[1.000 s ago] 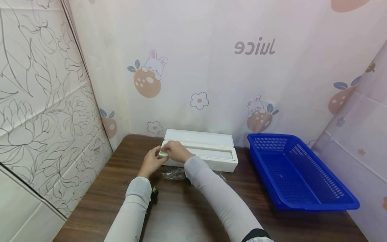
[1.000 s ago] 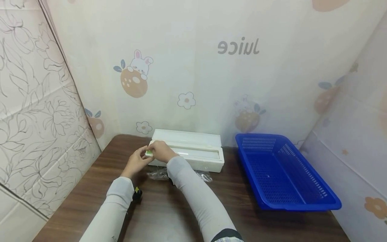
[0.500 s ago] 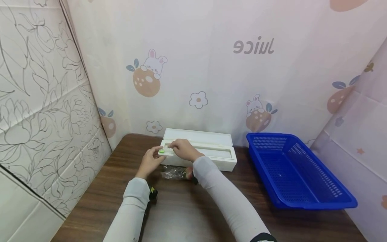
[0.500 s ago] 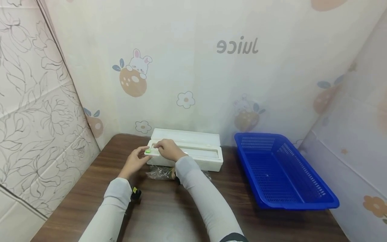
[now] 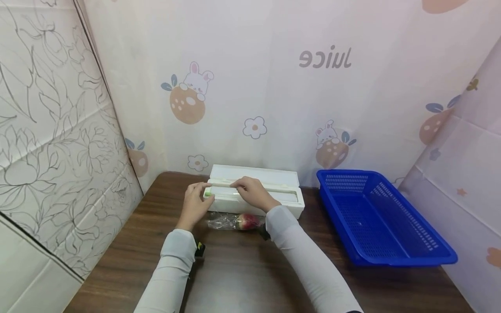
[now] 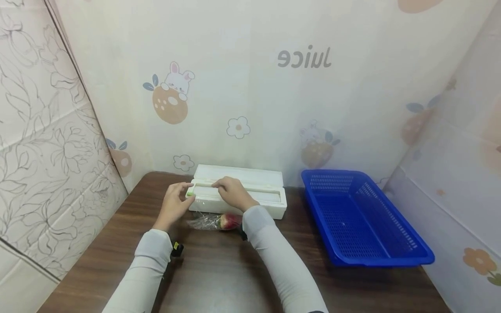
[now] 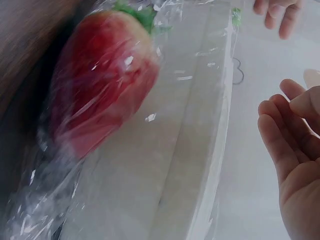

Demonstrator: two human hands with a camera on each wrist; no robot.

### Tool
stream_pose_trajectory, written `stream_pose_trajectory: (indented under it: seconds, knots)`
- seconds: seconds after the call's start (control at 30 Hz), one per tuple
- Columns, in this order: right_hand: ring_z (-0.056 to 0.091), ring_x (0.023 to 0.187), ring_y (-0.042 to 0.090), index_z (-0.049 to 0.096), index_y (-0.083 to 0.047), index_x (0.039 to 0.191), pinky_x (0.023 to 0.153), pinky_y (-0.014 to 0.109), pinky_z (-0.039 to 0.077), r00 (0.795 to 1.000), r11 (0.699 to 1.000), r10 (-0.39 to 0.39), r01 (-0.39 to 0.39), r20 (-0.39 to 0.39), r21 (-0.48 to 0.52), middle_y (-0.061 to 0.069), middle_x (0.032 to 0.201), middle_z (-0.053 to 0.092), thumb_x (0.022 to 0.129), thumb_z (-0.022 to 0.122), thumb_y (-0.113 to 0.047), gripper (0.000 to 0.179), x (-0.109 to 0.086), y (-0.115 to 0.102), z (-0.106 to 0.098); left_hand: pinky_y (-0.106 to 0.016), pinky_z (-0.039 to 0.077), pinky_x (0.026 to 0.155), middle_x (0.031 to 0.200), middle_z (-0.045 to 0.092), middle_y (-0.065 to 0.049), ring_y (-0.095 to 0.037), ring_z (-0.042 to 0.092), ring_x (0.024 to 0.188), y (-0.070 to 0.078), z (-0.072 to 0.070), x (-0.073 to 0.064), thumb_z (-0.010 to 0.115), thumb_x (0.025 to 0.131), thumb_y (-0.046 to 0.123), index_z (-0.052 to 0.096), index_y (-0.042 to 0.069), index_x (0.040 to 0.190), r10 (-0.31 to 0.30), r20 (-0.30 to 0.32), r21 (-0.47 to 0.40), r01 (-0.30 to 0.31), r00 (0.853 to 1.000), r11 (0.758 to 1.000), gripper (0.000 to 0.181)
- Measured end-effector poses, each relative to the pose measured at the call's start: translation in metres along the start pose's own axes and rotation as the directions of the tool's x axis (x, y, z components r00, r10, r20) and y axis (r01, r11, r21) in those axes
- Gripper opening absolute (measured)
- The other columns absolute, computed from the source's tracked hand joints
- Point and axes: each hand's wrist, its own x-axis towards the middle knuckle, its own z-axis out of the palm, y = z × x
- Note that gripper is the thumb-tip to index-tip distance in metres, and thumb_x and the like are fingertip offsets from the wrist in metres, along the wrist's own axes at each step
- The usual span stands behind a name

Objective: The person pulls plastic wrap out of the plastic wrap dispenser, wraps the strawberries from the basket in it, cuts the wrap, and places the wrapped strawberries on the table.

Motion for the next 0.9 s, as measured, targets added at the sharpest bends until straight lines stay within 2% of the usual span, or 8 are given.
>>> stream_pose_trajectory:
  seconds: [0.13,0.2,0.3,0.37,0.43,0.6,0.8,0.9]
  knots:
    - [0.056,0.096,0.005,0.070,-0.014,0.106,0.083,0.028,0.053,0.999,1.000,-0.001,0.001,-0.042,0.006,-0.001,0.103,0.067,0.096,0.045,-0.012,0.027,-0.014,0.006,-0.006,-0.052,0.045,0.089,0.121,0.049,-0.015,-0.030,0.044,0.109,0.015,0.003,-0.002,0.065,0.084,0.019,0.061,0.011,0.116,0.101,-0.012,0.024,-0.101,0.995,0.995,0.034]
    - [0.056,0.094,0.004,0.070,-0.015,0.105,0.081,0.028,0.054,0.997,1.000,0.002,-0.002,-0.074,0.008,-0.002,0.102,0.068,0.095,0.047,-0.011,0.025,-0.022,0.008,-0.008,-0.049,0.048,0.085,0.114,0.055,-0.014,-0.027,0.051,0.101,0.021,0.006,-0.006,0.065,0.083,0.015,0.061,0.010,0.115,0.177,0.012,0.014,-0.178,0.984,0.984,0.033]
    - [0.057,0.092,0.004,0.070,-0.015,0.103,0.080,0.029,0.055,0.992,0.999,0.008,-0.004,-0.123,0.032,-0.002,0.101,0.068,0.094,0.049,-0.010,0.023,-0.038,0.009,-0.011,-0.045,0.052,0.082,0.108,0.061,-0.009,-0.021,0.056,0.094,0.029,0.012,-0.014,0.066,0.083,0.011,0.060,0.010,0.116,0.294,0.122,-0.001,-0.296,0.948,0.955,0.034]
    - [0.058,0.092,0.005,0.070,-0.014,0.103,0.080,0.031,0.055,0.989,0.999,0.006,0.002,-0.147,0.049,-0.002,0.101,0.068,0.093,0.051,-0.010,0.022,-0.050,0.010,-0.012,-0.042,0.053,0.083,0.108,0.062,-0.006,-0.018,0.057,0.094,0.034,0.015,-0.021,0.065,0.084,0.012,0.059,0.011,0.117,0.331,0.196,-0.002,-0.337,0.923,0.941,0.034]
    - [0.059,0.092,0.005,0.070,-0.014,0.103,0.079,0.032,0.056,0.986,0.999,-0.008,0.017,-0.169,0.050,-0.002,0.100,0.068,0.093,0.051,-0.010,0.021,-0.060,0.010,-0.014,-0.041,0.053,0.083,0.109,0.062,-0.003,-0.016,0.058,0.095,0.038,0.018,-0.026,0.065,0.084,0.014,0.059,0.013,0.117,0.337,0.250,0.001,-0.348,0.908,0.938,0.033]
    - [0.059,0.092,0.006,0.069,-0.015,0.103,0.077,0.033,0.056,0.985,0.999,-0.034,0.039,-0.166,0.025,-0.003,0.100,0.068,0.090,0.056,-0.011,0.018,-0.081,0.012,-0.018,-0.038,0.054,0.083,0.108,0.063,-0.001,-0.015,0.058,0.096,0.045,0.024,-0.033,0.066,0.085,0.018,0.060,0.012,0.115,0.318,0.294,0.027,-0.340,0.901,0.940,0.031]
    - [0.058,0.092,0.010,0.066,-0.011,0.108,0.080,0.037,0.055,0.998,0.997,-0.059,0.059,-0.002,-0.049,0.002,0.102,0.067,0.085,0.066,-0.014,0.023,-0.101,0.023,-0.013,-0.045,0.048,0.092,0.113,0.062,-0.008,-0.021,0.054,0.106,0.049,0.032,-0.039,0.070,0.081,0.022,0.059,0.009,0.118,0.328,0.399,0.105,-0.398,0.856,0.911,0.040]
    - [0.056,0.099,0.013,0.063,-0.011,0.113,0.084,0.038,0.053,0.993,0.986,-0.104,0.110,0.050,-0.123,0.003,0.107,0.066,0.082,0.071,-0.018,0.033,-0.106,0.029,-0.003,-0.051,0.044,0.096,0.118,0.059,-0.010,-0.024,0.050,0.111,0.048,0.038,-0.043,0.073,0.078,0.028,0.056,0.010,0.121,0.279,0.444,0.208,-0.401,0.851,0.892,0.049]
